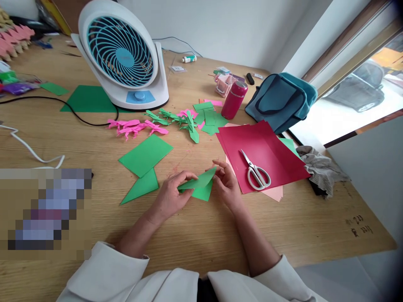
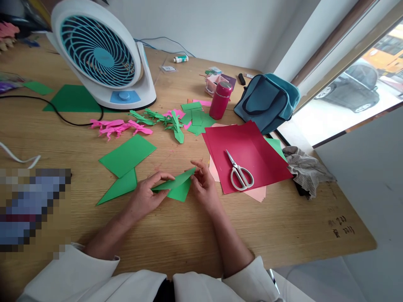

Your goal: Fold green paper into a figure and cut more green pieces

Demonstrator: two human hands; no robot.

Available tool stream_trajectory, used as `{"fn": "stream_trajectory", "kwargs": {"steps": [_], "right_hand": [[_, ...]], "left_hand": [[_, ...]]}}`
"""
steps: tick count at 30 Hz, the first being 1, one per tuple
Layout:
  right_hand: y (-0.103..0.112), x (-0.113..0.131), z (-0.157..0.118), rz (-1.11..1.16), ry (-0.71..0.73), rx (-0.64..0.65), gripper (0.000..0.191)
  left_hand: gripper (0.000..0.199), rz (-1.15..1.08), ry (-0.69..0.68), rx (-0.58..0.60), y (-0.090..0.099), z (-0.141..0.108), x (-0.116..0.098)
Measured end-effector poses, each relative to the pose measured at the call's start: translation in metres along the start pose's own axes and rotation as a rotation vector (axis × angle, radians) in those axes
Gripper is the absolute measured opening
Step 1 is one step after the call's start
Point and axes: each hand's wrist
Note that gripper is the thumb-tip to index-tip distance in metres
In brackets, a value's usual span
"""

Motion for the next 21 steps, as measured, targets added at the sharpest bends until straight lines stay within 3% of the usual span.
{"fn": "stream_trajectory", "kwargs": {"steps": [4, 8, 14, 21], "right_hand": [[0.008, -0.001, 0.000, -0.033, -0.038, 0.100, 0.017], [0.015, 0.003, -0.001, -0.068, -0.071, 0.170, 0.011], [0.017, 0.001, -0.010, -0.268, -0.023, 0.077, 0.013], [0.004, 0.003, -0.024, -0.452, 0.047, 0.033, 0.020]], "left_hand": [[0.027, 0.019, -0.026, 0.039, 0.004, 0.002, 0.003], [0.030, 0.124, -0.100, 0.081, 0.009, 0.005, 0.006], [0.026, 0.349, -0.160, 0.019, 0.012, 0.006, 0.006], [0.027, 0.509, -0.249, 0.112, -0.002, -0.001, -0.007]]}}
Point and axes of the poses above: each hand's wrist, its own z-axis towards the middle knuckle, its own y-axis out of the back of the hand, x = y × z, and after that the axes turned 2 degrees about -x, right-handed
